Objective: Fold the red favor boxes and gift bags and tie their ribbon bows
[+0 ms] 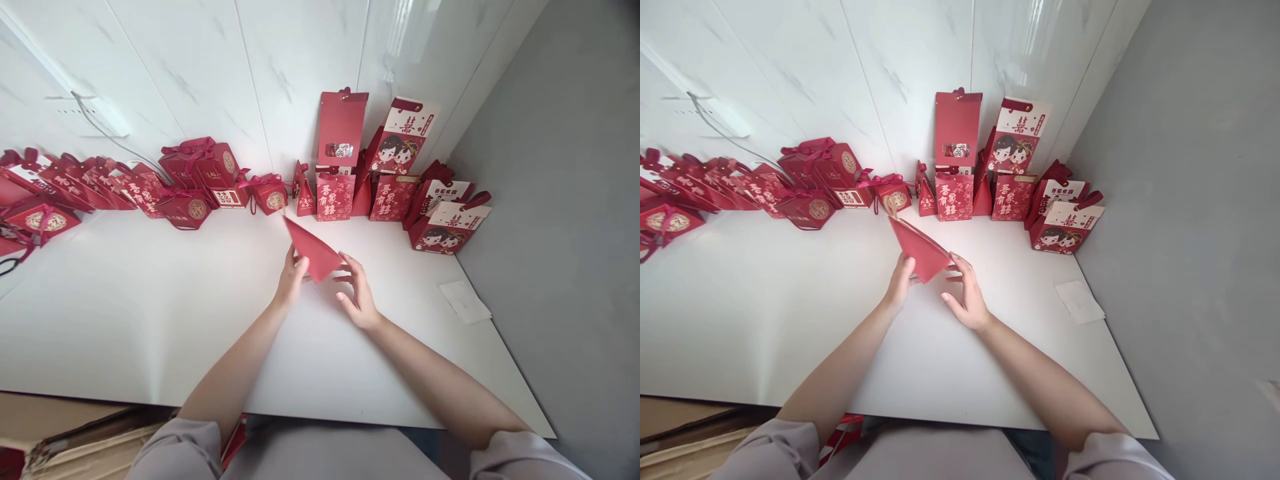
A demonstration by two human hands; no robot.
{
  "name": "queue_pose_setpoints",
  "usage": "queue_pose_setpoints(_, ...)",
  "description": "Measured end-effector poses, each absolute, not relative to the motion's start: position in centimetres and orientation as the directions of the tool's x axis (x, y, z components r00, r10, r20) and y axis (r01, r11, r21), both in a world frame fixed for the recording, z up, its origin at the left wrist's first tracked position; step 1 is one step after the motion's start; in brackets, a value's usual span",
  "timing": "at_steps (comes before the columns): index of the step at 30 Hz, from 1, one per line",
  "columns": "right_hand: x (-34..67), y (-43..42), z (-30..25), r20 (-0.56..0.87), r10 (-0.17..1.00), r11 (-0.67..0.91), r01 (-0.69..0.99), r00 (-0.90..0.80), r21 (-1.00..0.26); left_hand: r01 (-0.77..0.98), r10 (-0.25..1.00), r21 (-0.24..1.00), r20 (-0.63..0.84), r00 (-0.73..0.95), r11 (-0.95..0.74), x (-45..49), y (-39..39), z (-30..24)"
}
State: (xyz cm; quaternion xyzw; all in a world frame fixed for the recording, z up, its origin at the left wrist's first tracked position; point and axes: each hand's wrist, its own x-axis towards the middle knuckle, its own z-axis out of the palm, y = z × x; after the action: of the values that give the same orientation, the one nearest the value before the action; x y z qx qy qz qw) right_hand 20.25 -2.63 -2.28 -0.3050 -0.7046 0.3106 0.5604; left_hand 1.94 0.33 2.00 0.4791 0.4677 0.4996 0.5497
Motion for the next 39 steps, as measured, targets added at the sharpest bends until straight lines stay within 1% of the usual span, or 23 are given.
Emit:
queue_pose_setpoints(1,20.2,-2.6,-2.3,0.588,0.791,0.606,0.084,-0.173,-0.791,-0.229,0.991,0.964,-0.122,0.056,0.132,1.7,0.6,2.2)
queue_pose_setpoints(3,20.1,-2.3,-2.5,0.532,0.837,0.545,0.106,-0.129,-0.832,-0.442,0.956,0.849,-0.27,0.112,0.291,1.3,1.0,2.7)
queue_pose_setpoints(5,20.2,-2.0,-2.9,0.454,0.888,0.46,0.121,-0.075,-0.88,-0.555,0.919,0.734,-0.339,0.201,0.392,0.9,1.2,3.1)
queue_pose_setpoints(7,20.3,-1.7,-3.2,0.383,0.923,0.385,0.114,-0.034,-0.916,-0.611,0.903,0.667,-0.352,0.245,0.426,0.6,1.2,3.2)
queue_pose_setpoints(9,20.4,-1.5,-3.3,0.341,0.94,0.34,0.097,-0.013,-0.935,-0.65,0.901,0.627,-0.344,0.263,0.429,0.4,1.3,3.1)
queue_pose_setpoints(15,20.3,-1.5,-3.1,0.293,0.955,0.296,0.075,-0.038,-0.952,-0.715,0.87,0.497,-0.316,0.379,0.492,0.0,1.5,2.5)
queue_pose_setpoints(18,20.3,-1.6,-3.1,0.279,0.96,0.28,0.061,-0.037,-0.958,-0.715,0.862,0.483,-0.296,0.411,0.506,-0.3,1.5,2.4)
queue_pose_setpoints(20,20.4,-1.6,-3.2,0.271,0.962,0.272,0.049,-0.035,-0.961,-0.689,0.865,0.524,-0.284,0.413,0.501,-0.3,1.5,2.5)
queue_pose_setpoints(22,20.4,-1.5,-3.2,0.266,0.963,0.267,0.038,-0.034,-0.963,-0.651,0.883,0.601,-0.256,0.393,0.464,-0.2,1.4,2.5)
queue_pose_setpoints(24,20.4,-1.5,-3.3,0.264,0.964,0.265,0.029,-0.041,-0.964,-0.613,0.916,0.69,-0.21,0.341,0.386,-0.1,1.3,2.3)
queue_pose_setpoints(27,20.5,-1.5,-3.1,0.283,0.958,0.286,0.056,-0.056,-0.957,-0.543,0.968,0.812,-0.103,0.229,0.215,0.2,1.2,1.7)
queue_pose_setpoints(29,20.5,-1.6,-2.9,0.308,0.95,0.312,0.096,-0.058,-0.945,-0.444,0.983,0.891,-0.014,0.182,0.095,0.3,1.2,1.2)
queue_pose_setpoints(32,20.7,-1.6,-2.8,0.36,0.93,0.368,0.14,-0.075,-0.919,-0.189,0.967,0.977,0.141,0.213,-0.1,0.3,1.0,1.0)
queue_pose_setpoints(34,20.8,-1.7,-3.0,0.405,0.909,0.416,0.149,-0.1,-0.897,0.002,0.934,0.969,0.239,0.264,-0.249,0.3,0.7,1.2)
queue_pose_setpoints(36,20.8,-1.7,-3.5,0.433,0.894,0.446,0.143,-0.112,-0.884,0.136,0.891,0.917,0.317,0.324,-0.376,0.3,0.4,1.5)
queue_pose_setpoints(37,20.8,-1.7,-3.8,0.438,0.892,0.45,0.136,-0.109,-0.883,0.171,0.872,0.893,0.34,0.353,-0.417,0.3,0.3,1.6)
queue_pose_setpoints(39,20.7,-1.7,-4.2,0.429,0.899,0.437,0.121,-0.087,-0.891,0.18,0.854,0.875,0.361,0.375,-0.449,0.2,0.1,1.8)
